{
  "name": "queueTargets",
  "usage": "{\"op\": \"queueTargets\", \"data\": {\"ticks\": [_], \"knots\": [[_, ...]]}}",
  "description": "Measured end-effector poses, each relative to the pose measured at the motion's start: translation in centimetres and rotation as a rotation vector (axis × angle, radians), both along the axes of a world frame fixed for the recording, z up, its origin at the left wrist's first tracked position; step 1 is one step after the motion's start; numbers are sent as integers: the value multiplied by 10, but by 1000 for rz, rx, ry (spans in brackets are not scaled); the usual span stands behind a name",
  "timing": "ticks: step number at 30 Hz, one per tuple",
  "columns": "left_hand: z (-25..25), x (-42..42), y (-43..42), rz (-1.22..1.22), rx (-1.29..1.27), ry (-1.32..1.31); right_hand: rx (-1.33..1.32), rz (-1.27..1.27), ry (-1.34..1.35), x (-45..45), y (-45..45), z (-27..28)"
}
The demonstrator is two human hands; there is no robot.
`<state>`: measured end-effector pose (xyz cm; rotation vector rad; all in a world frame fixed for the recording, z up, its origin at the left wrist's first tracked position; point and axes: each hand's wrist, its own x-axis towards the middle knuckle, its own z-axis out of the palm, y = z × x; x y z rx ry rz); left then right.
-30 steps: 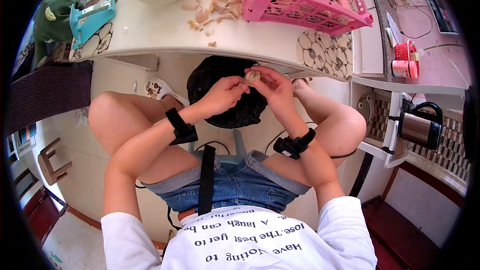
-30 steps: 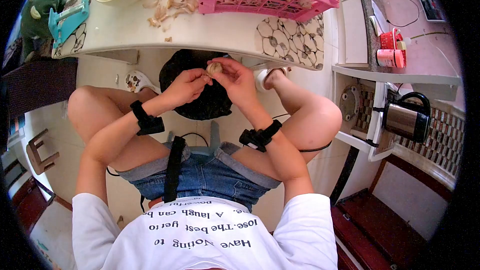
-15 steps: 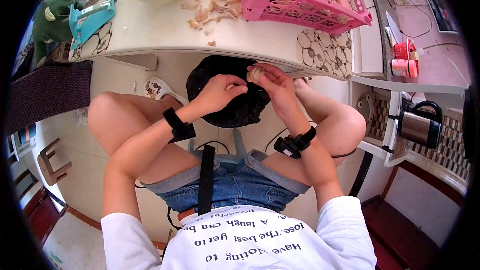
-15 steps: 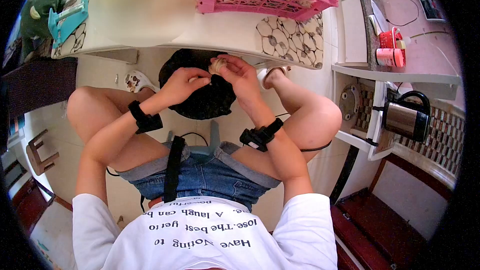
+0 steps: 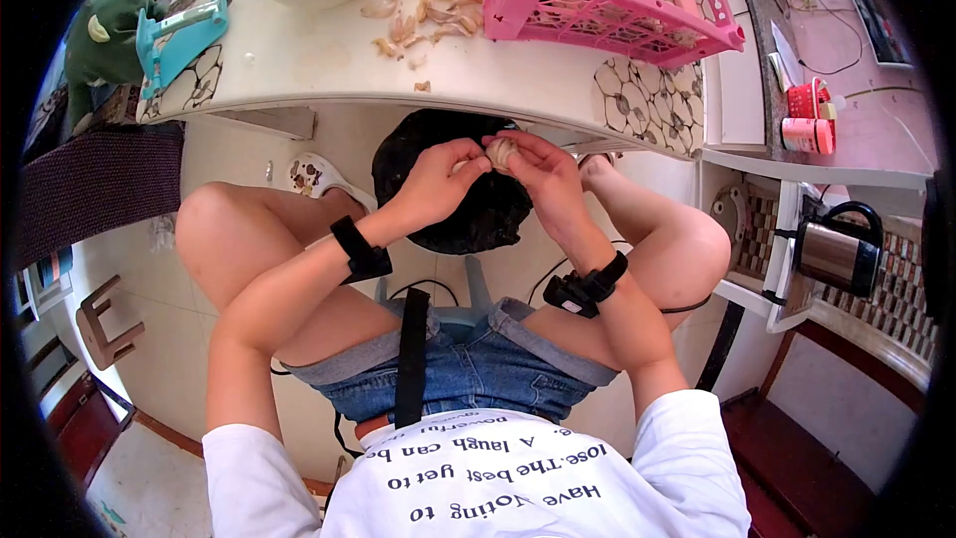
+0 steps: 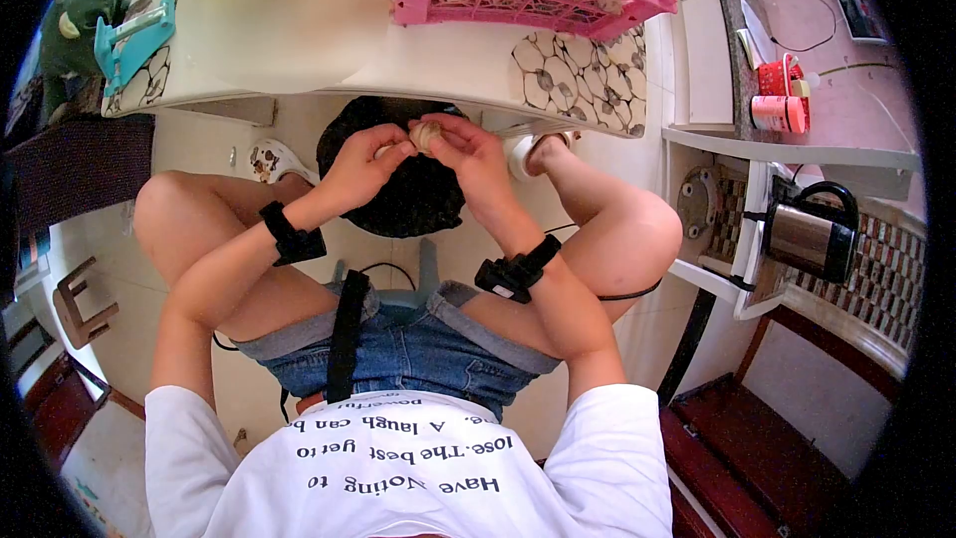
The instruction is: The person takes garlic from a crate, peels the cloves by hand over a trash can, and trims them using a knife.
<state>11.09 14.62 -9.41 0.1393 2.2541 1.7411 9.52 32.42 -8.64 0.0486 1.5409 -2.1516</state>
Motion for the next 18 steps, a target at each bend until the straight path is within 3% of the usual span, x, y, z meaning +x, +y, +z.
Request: {"op": "queueTargets", "data": {"ticks": [8,11,14,16,18], "knots": [[-3,-2,-1,-20,138,-133,-223,-11,-176,-5,7,5],[-18,1,-4,-25,-59,73,-170,-7,-117,-5,9,1],[-12,3,-5,58,-126,-78,-71,-52,-21,-4,6,1],[-6,-2,-6,-25,-3,-107,163,-23,146,-2,4,4],[-3,-4,-5,-36,11,-171,169,-18,142,1,2,6]]}}
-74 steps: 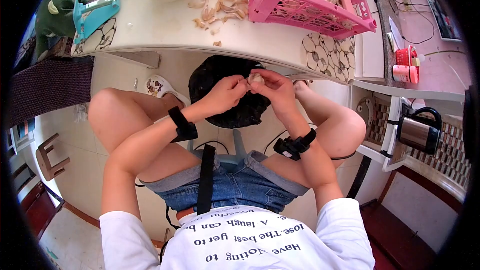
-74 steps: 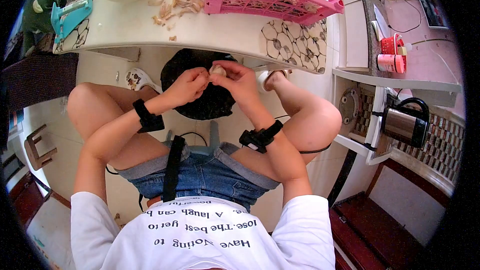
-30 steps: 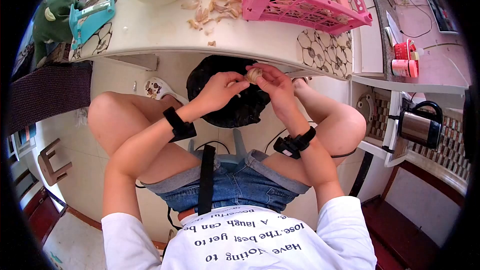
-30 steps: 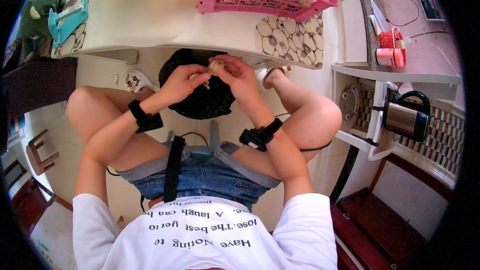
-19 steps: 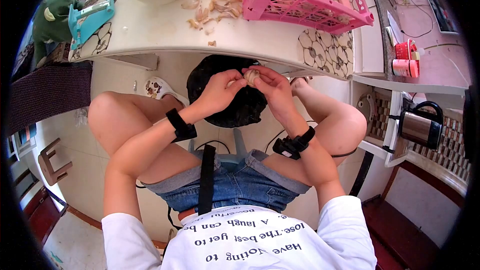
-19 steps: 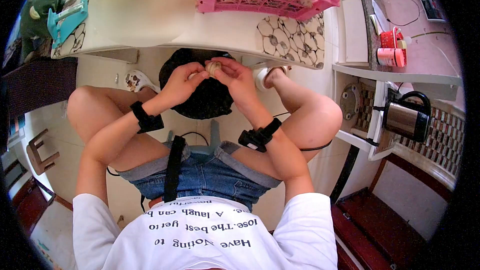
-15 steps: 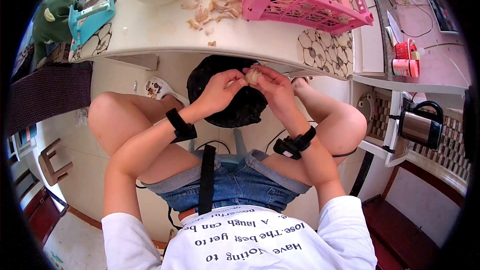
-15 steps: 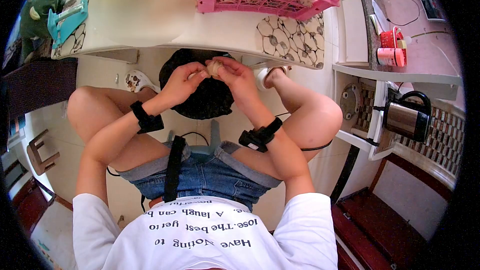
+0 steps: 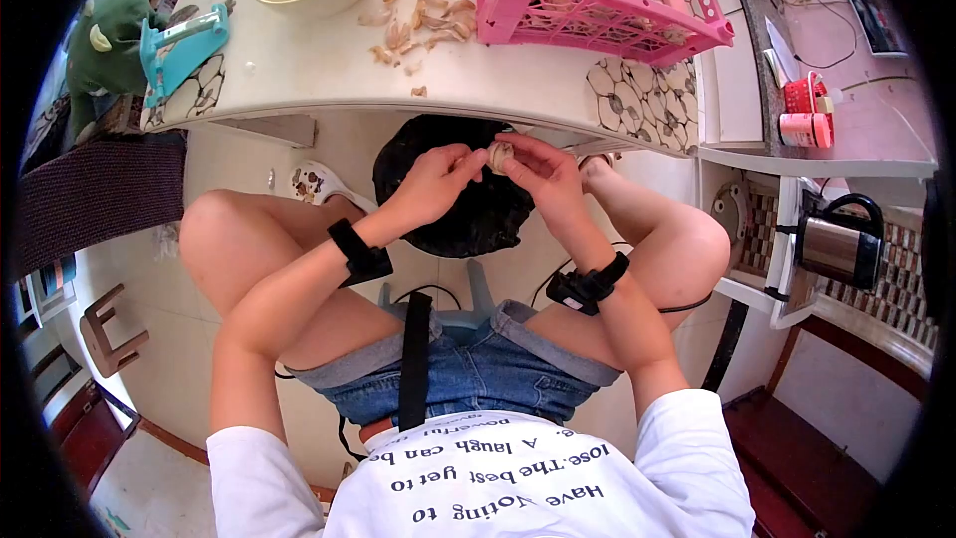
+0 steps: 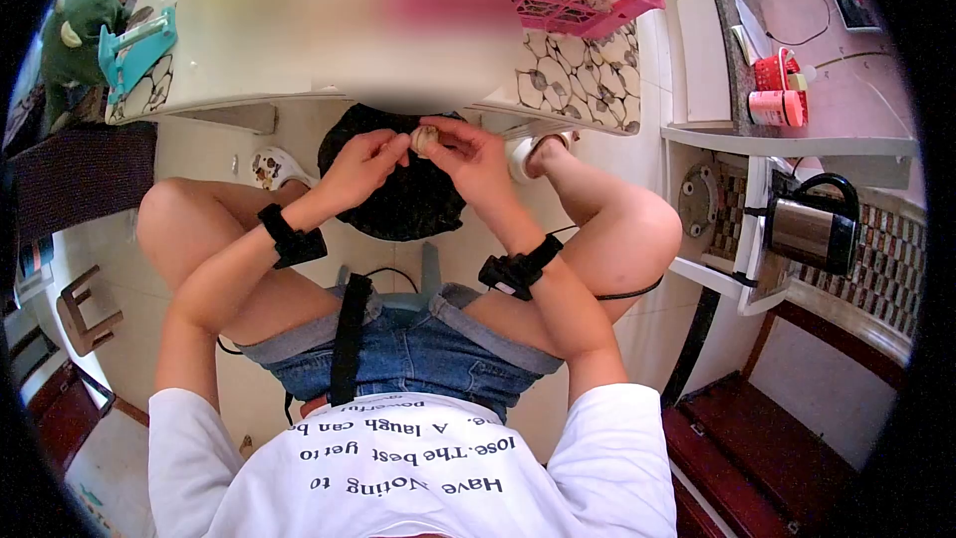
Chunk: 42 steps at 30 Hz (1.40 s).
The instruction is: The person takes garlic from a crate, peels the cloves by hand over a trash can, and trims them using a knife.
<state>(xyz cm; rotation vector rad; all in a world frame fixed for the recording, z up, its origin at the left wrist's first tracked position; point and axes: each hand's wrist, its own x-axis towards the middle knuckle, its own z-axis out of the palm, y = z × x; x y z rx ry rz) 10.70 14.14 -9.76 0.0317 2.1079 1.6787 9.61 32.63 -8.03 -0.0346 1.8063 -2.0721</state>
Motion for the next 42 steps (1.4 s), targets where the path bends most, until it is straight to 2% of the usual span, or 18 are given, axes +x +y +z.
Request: {"op": "queueTargets", "data": {"ticks": [1,5,7,13,20,23,25,28,34,40,42], "knots": [[0,-1,0,-10,14,-65,6,6,-6,1,-1,0],[-1,2,5,-55,-4,-44,-3,37,13,4,-5,-2],[1,6,9,4,-15,118,42,8,-9,5,-7,-3],[12,12,9,-2,-154,204,48,-14,-48,6,-12,-5],[0,14,11,8,-118,334,35,-43,-48,7,-11,-3],[-3,10,11,70,0,237,-71,-46,-109,4,-8,-1],[8,5,8,103,371,-225,-145,-29,-175,2,-6,1],[15,-2,1,33,445,-363,-198,-38,-195,0,-3,2],[13,-4,0,8,547,-445,-257,-58,-276,-1,-1,8],[7,-6,-4,17,599,-531,-258,-85,-249,-2,-2,5],[13,-5,2,24,503,-518,-202,-73,-195,0,-3,0]]}}
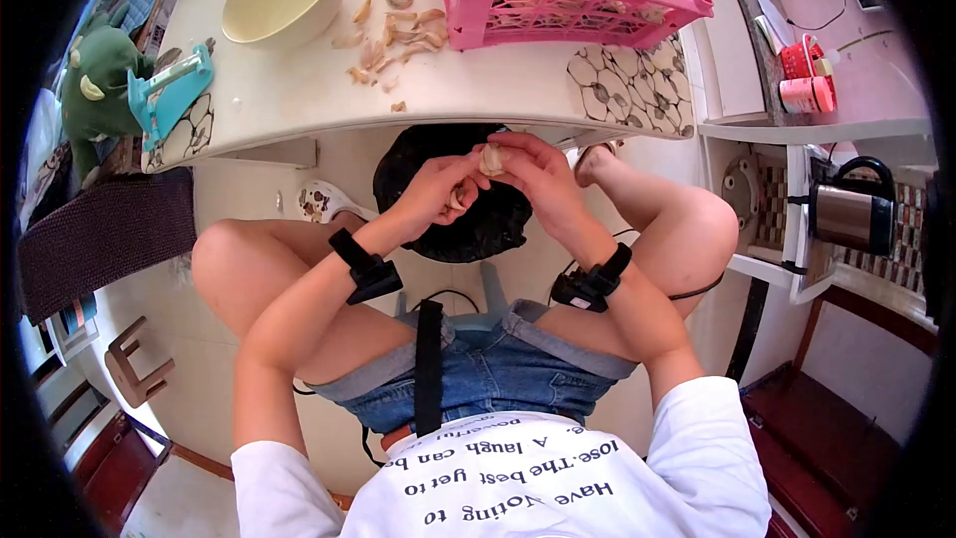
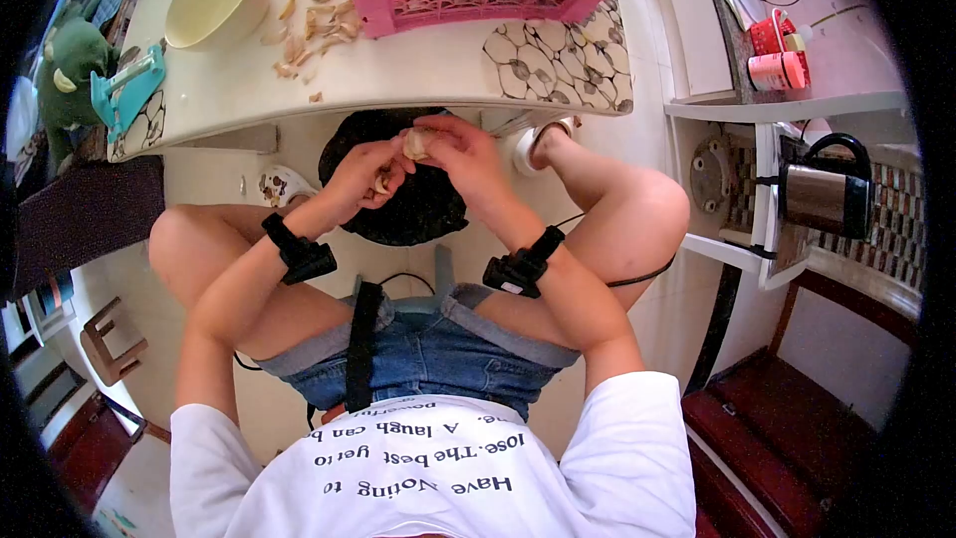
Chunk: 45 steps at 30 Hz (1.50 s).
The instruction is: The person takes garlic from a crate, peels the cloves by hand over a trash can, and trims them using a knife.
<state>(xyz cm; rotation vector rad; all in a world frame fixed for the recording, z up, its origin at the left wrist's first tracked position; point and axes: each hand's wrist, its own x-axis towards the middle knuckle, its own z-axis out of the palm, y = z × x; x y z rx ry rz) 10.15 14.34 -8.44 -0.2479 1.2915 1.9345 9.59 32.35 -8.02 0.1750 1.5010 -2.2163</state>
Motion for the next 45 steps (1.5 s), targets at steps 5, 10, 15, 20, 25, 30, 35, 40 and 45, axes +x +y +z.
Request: {"op": "queueTargets", "data": {"ticks": [5,10,15,20,25,30,35,40,45], "knots": [[-7,6,5,-61,-218,185,152,95,209,3,-4,-14],[-12,11,8,-34,-228,264,270,119,176,5,-4,-12],[-11,16,11,-9,-237,279,229,84,108,12,-8,-16],[-27,17,13,-23,-325,390,228,41,113,14,-12,-19],[-25,17,17,59,-296,419,156,-57,23,9,-14,-20],[2,10,11,41,-213,292,49,-48,-76,4,-8,-15],[-3,1,-1,31,64,123,-30,-34,-139,0,-7,-7],[-10,2,-5,50,105,-16,96,0,-54,0,-5,-8],[-2,1,4,19,-105,17,194,10,32,2,-5,-11]]}}
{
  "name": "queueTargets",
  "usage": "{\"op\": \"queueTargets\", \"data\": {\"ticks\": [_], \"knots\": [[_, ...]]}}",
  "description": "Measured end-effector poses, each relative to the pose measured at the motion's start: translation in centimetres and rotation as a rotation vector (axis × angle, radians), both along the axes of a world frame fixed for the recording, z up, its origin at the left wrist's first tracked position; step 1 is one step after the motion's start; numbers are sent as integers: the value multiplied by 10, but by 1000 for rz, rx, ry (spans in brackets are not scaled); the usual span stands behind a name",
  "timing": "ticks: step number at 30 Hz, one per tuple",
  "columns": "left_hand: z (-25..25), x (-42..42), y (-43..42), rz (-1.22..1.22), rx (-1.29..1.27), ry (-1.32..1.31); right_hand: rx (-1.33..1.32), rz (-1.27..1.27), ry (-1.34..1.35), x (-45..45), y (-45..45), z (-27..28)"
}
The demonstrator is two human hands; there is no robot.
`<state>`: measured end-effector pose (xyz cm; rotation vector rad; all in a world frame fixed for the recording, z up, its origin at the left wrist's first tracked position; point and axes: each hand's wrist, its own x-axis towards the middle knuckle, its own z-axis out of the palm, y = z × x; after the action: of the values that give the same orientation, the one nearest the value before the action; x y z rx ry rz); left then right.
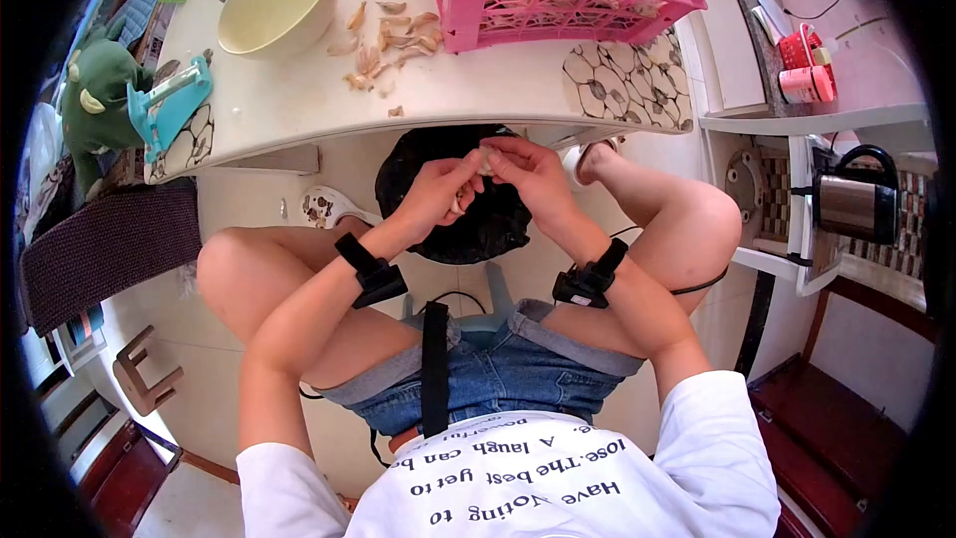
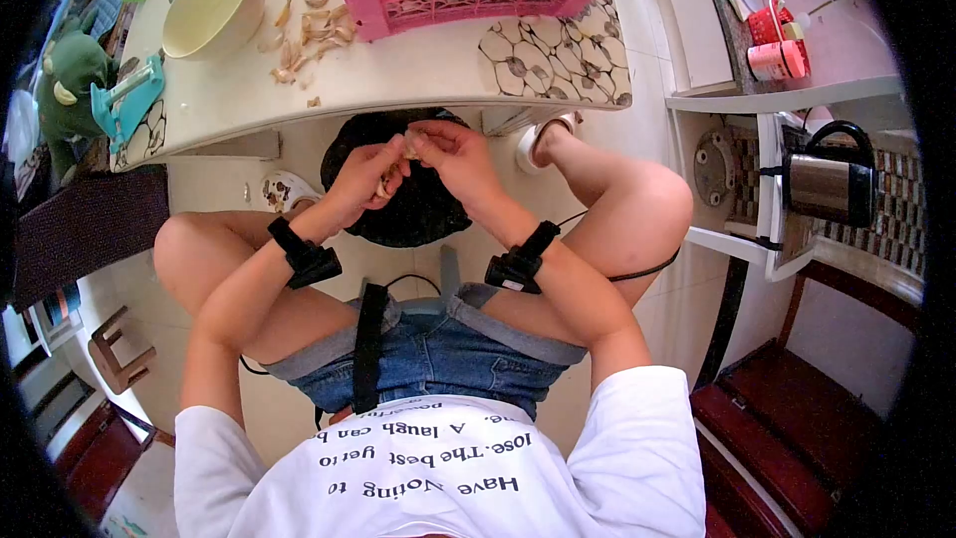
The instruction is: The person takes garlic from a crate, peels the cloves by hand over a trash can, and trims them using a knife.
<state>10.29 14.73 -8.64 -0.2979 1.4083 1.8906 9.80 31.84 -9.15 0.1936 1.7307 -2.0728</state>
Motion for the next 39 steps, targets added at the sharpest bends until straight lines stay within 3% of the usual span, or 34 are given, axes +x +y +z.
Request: {"op": "queueTargets", "data": {"ticks": [17,34,39], "knots": [[-20,12,6,-37,-228,291,11,-26,2,11,-8,-2],[6,4,0,-59,161,-32,-197,21,-186,-4,6,8],[5,1,-2,-62,137,-56,-161,8,-196,-5,6,15]]}}
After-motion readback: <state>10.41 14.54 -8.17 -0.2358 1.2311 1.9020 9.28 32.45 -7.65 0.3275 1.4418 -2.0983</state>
